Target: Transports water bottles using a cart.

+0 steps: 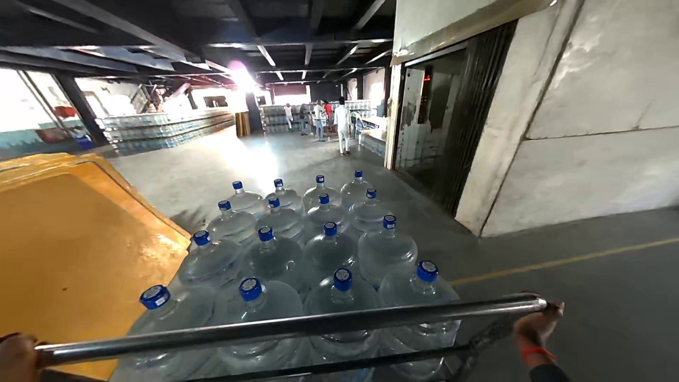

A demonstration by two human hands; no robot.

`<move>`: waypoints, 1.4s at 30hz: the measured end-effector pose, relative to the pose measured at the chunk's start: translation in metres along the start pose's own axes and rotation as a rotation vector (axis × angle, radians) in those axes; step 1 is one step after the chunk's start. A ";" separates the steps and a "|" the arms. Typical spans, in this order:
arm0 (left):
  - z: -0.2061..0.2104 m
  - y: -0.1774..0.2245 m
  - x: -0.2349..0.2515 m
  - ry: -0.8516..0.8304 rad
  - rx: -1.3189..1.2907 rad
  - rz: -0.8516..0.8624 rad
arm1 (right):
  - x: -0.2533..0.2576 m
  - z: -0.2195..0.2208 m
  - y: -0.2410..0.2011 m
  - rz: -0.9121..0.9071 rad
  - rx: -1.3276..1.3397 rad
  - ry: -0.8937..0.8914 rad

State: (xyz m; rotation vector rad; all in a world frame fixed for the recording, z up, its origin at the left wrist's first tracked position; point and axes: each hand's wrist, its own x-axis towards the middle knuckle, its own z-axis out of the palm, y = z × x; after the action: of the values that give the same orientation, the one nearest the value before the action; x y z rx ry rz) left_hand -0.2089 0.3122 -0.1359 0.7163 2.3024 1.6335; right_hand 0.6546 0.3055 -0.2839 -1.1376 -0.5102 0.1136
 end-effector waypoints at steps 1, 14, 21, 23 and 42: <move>0.023 0.014 0.000 0.012 0.033 -0.010 | 0.011 0.019 0.019 -0.169 -0.003 -0.033; 0.328 0.085 0.172 0.136 -0.118 0.007 | 0.154 0.287 0.093 0.085 -0.197 -0.537; 0.483 0.136 0.254 0.187 -0.209 -0.022 | 0.311 0.405 0.128 0.035 -1.513 -1.013; 0.526 0.149 0.273 0.169 -0.210 -0.026 | 0.321 0.454 0.128 -0.176 -1.662 -1.048; 0.946 0.284 0.476 0.202 -0.163 0.013 | 0.460 0.994 0.343 -0.331 -1.488 -1.083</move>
State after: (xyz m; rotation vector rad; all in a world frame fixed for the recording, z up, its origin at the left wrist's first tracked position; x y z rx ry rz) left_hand -0.1150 1.4038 -0.1608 0.5545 2.2625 1.9537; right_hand 0.6766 1.4416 -0.1194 -2.3829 -1.9324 0.0353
